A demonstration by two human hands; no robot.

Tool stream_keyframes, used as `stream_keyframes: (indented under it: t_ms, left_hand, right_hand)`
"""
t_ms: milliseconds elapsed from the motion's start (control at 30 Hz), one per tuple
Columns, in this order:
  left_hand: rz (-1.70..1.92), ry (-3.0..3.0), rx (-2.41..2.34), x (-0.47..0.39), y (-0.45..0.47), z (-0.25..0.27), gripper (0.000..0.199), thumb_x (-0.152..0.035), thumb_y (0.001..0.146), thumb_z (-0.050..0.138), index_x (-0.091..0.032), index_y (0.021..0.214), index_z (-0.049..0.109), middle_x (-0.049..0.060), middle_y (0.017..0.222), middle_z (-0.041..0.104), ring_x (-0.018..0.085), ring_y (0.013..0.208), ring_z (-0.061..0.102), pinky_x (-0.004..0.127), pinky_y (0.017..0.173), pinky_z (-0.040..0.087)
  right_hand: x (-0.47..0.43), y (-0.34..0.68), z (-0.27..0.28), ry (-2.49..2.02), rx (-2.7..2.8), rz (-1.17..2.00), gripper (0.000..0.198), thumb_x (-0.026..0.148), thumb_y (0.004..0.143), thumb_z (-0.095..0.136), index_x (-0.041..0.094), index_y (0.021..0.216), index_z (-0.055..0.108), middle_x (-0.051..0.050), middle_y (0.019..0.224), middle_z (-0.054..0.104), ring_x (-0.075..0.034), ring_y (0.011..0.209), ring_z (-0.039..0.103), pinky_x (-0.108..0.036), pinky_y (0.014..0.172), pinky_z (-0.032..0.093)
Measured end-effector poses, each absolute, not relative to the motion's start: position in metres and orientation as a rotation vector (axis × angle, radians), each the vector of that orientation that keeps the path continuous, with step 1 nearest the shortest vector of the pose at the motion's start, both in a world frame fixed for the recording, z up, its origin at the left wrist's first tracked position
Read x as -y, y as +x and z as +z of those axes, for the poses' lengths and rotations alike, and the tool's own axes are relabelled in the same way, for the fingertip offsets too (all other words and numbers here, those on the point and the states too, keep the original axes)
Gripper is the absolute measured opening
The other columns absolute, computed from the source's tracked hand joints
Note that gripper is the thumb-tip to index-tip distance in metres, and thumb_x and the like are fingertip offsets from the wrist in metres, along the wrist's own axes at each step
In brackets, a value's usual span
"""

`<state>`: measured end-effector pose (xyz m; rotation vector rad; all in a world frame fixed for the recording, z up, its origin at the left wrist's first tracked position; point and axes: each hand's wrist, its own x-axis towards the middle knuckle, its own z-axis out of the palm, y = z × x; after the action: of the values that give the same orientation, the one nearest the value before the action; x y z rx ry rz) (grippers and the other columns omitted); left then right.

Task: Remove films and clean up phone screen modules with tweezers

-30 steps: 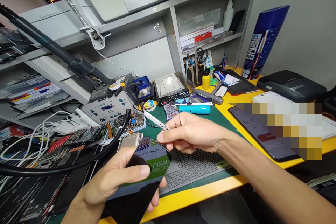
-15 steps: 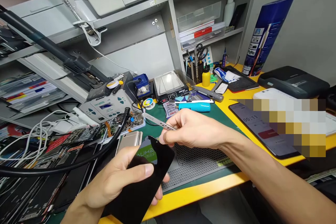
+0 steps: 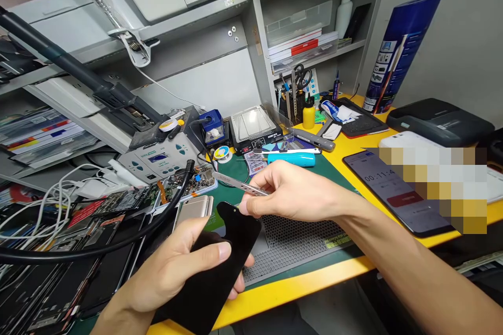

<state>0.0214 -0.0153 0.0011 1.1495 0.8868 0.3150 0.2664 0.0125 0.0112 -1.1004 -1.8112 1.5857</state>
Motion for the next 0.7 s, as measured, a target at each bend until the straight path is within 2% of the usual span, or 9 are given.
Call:
stream_keyframes:
  t_ms: [100, 200, 333, 433, 500, 600, 700]
  left_hand:
    - [0.313, 1.129, -0.894, 0.0148, 0.0209, 0.0012, 0.027, -0.036, 0.092, 0.064, -0.013, 0.107, 0.065, 0.017, 0.102, 0.075, 0.024, 0.081, 0.074, 0.039, 0.075, 0.06]
    - [0.318, 1.135, -0.878, 0.0147, 0.0225, 0.0042, 0.027, -0.034, 0.093, 0.063, -0.012, 0.107, 0.066, 0.017, 0.104, 0.075, 0.022, 0.08, 0.073, 0.035, 0.074, 0.059]
    - [0.378, 1.15, -0.833, 0.0177, 0.0247, 0.0082, 0.027, -0.032, 0.092, 0.065, -0.01, 0.107, 0.065, 0.017, 0.096, 0.075, 0.019, 0.073, 0.072, 0.029, 0.068, 0.058]
    - [0.412, 1.192, -0.836, 0.0211, 0.0233, 0.0095, 0.032, -0.036, 0.092, 0.065, -0.008, 0.109, 0.066, 0.015, 0.086, 0.075, 0.02, 0.076, 0.072, 0.029, 0.07, 0.057]
    - [0.453, 1.203, -0.832, 0.0224, 0.0219, 0.0098, 0.034, -0.037, 0.092, 0.065, -0.008, 0.11, 0.067, 0.015, 0.088, 0.075, 0.02, 0.078, 0.072, 0.03, 0.072, 0.057]
    - [0.488, 1.16, -0.778, 0.0217, 0.02, 0.0097, 0.037, -0.04, 0.093, 0.062, -0.009, 0.111, 0.068, 0.017, 0.101, 0.075, 0.022, 0.081, 0.072, 0.035, 0.077, 0.057]
    - [0.485, 1.047, -0.713, 0.0191, 0.0179, 0.0086, 0.056, -0.056, 0.093, 0.053, -0.008, 0.114, 0.071, 0.019, 0.107, 0.074, 0.025, 0.084, 0.071, 0.04, 0.083, 0.055]
  right_hand:
    - [-0.0118, 0.2659, 0.01, -1.104, 1.793, 1.579, 0.031, 0.039, 0.086, 0.07, 0.016, 0.067, 0.062, 0.005, 0.062, 0.041, -0.009, 0.058, 0.031, -0.023, 0.051, 0.023]
    - [-0.0119, 0.2668, 0.0093, -1.066, 1.689, 1.591, 0.027, 0.031, 0.083, 0.072, 0.015, 0.064, 0.062, 0.006, 0.059, 0.042, -0.007, 0.055, 0.03, -0.022, 0.049, 0.023]
    - [-0.0133, 0.2689, 0.0083, -1.024, 1.499, 1.629, 0.015, 0.023, 0.079, 0.069, 0.013, 0.067, 0.067, 0.004, 0.058, 0.054, -0.004, 0.046, 0.026, -0.022, 0.042, 0.015]
    - [-0.0143, 0.2687, 0.0087, -0.989, 1.426, 1.629, 0.012, 0.02, 0.075, 0.066, 0.013, 0.065, 0.064, 0.001, 0.063, 0.062, -0.003, 0.042, 0.027, -0.021, 0.039, 0.014]
    - [-0.0148, 0.2683, 0.0093, -0.97, 1.38, 1.632, 0.014, 0.02, 0.075, 0.066, 0.014, 0.063, 0.061, 0.001, 0.06, 0.06, -0.002, 0.041, 0.027, -0.02, 0.039, 0.014]
    - [-0.0154, 0.268, 0.0101, -0.953, 1.329, 1.657, 0.017, 0.022, 0.077, 0.067, 0.014, 0.063, 0.061, 0.005, 0.052, 0.049, -0.003, 0.04, 0.025, -0.02, 0.039, 0.014]
    - [-0.0158, 0.2682, 0.0101, -0.933, 1.306, 1.689, 0.016, 0.022, 0.078, 0.066, 0.014, 0.065, 0.063, 0.007, 0.048, 0.041, -0.004, 0.041, 0.023, -0.02, 0.039, 0.016]
